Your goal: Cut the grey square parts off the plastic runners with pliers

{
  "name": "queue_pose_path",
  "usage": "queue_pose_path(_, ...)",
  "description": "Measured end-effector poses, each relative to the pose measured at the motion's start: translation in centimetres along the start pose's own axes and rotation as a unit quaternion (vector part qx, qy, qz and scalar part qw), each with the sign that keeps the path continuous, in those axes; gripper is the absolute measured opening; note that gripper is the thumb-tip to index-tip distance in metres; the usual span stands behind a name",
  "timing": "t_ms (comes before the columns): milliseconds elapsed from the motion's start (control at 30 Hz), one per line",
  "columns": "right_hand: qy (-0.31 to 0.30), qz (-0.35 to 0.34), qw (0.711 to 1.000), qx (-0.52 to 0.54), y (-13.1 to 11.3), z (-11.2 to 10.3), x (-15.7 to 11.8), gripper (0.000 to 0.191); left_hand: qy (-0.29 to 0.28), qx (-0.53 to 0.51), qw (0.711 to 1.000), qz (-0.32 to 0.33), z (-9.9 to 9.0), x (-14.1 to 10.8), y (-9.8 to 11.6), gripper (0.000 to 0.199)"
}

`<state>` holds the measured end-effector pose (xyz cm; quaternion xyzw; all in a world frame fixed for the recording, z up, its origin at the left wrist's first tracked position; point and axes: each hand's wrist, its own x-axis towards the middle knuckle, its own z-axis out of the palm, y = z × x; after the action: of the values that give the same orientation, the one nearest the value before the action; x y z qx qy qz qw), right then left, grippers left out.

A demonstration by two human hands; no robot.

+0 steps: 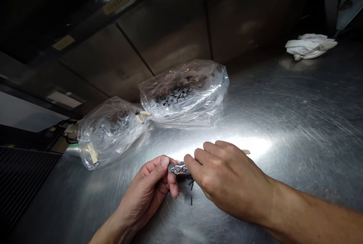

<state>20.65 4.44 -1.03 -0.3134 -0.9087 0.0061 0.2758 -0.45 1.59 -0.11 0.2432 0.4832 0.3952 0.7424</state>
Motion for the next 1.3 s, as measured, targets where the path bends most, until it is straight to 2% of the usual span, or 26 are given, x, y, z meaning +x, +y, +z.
queue_pose_path(267,-0.006,0.029,0.999,0.024,1.07,-0.27,-0.01,0.009,-0.005,-0.01,1.0,0.003,-0.06,0.13,-0.02,0.032)
queue_pose_path(633,-0.001,0.016,1.0,0.019,0.51,-0.23,0.36,0.019,-0.004,-0.008,1.0,0.002,-0.11,0.13,0.0,0.034)
queue_pose_path(1167,-0.003,-0.012,1.0,-0.026,0.49,-0.28,0.26,0.022,0.003,0.003,1.0,0.004,-0.16,0.17,-0.08,0.033)
queue_pose_path(1300,-0.013,-0.008,1.0,-0.005,0.81,-0.32,0.03,0.024,0.003,0.004,1.0,0.001,0.09,0.04,0.09,0.034)
